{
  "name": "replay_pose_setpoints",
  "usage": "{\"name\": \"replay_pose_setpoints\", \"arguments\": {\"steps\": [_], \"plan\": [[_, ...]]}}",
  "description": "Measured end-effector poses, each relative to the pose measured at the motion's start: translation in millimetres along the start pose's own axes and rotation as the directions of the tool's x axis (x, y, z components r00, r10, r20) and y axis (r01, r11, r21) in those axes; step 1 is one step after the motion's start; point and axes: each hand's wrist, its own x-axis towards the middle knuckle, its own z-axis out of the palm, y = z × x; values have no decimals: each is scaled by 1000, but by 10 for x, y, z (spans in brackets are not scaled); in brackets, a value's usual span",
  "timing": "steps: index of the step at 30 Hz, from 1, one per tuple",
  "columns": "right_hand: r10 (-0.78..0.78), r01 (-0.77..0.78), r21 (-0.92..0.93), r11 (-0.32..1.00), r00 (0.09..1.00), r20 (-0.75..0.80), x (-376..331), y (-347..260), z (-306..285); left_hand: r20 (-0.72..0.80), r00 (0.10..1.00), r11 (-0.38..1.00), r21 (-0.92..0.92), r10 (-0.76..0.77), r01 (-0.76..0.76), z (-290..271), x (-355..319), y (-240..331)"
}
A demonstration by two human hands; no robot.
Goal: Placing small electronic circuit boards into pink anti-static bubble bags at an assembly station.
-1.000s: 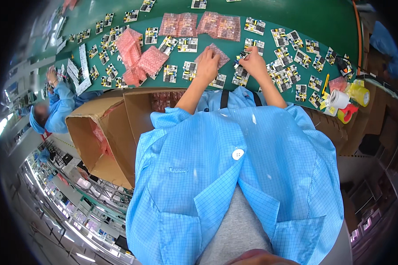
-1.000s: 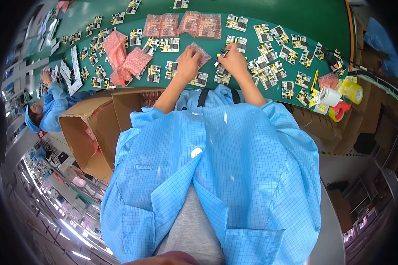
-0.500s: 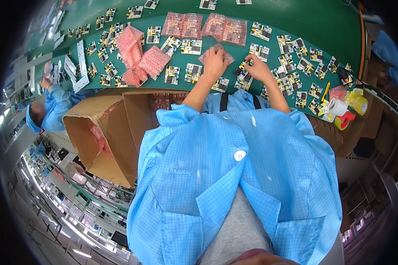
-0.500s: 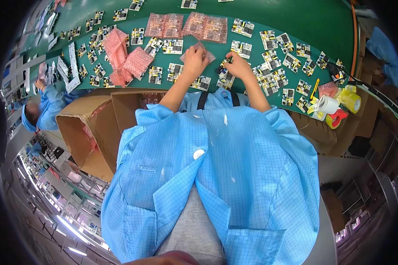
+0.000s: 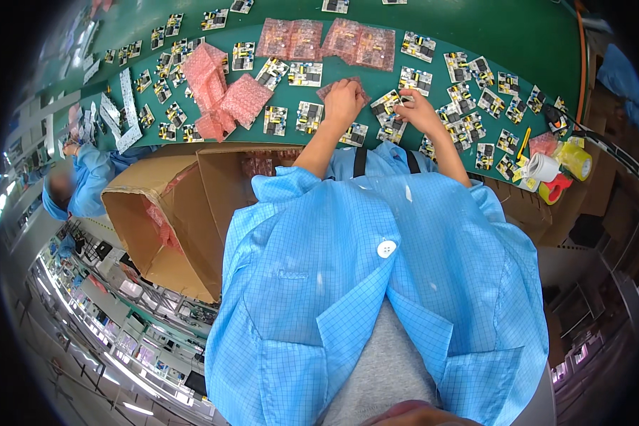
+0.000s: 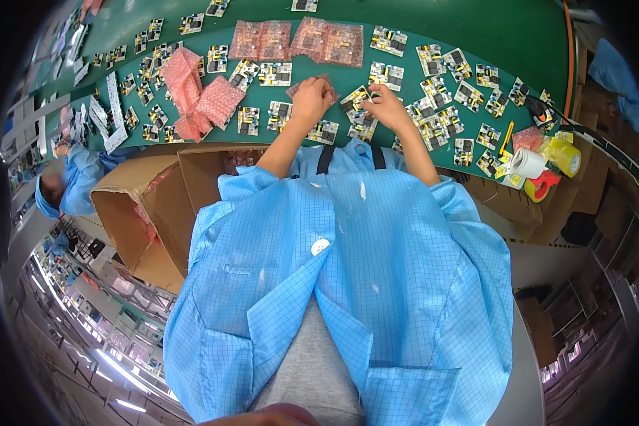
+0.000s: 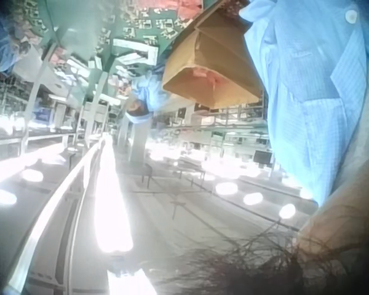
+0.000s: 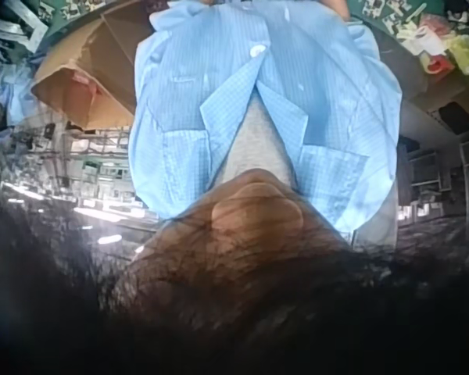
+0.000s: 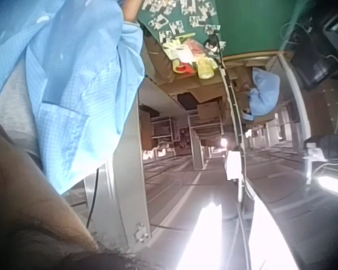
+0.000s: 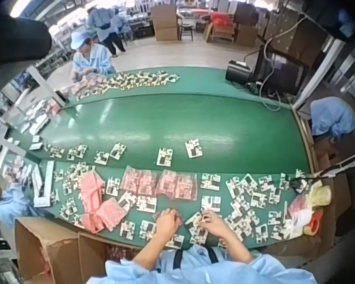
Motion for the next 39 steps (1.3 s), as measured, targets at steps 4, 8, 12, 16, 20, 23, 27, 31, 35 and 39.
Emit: {"name": "replay_pose_setpoints", "arguments": {"steps": [4,8,12,16,20,23,27,31,35,39], "plan": [[41,-44,18,999,992,118,-6,-17,-46,-7,1000,996,-86,-23,23,-5,-49,-66],[59,-64,34,997,989,138,-37,-34,-67,-12,998,951,-303,-61,55,-51,-100,-83],[-34,23,250,968,999,37,-36,-68,-39,-17,999,931,-363,-44,35,-58,-159,-96],[-106,99,315,944,994,4,-15,-168,64,-94,995,965,-254,42,-65,-6,-212,-177],[-180,195,162,967,978,-104,59,-119,150,-75,997,944,-330,4,-29,84,-244,-228],[-208,227,149,963,969,-130,41,-112,221,-67,996,918,-395,-65,33,76,-271,-258],[-187,200,188,962,979,-88,27,6,219,-45,987,890,-440,-154,118,36,-259,-160],[-212,217,127,968,976,-52,13,67,199,-65,988,899,-426,-138,98,12,-262,-112],[-228,229,27,973,973,-28,-1,-15,205,-84,983,895,-433,-161,109,-19,-300,-82],[-201,201,-2,980,978,-60,29,5,140,-103,980,882,-460,-168,103,1,-318,-58]]}}
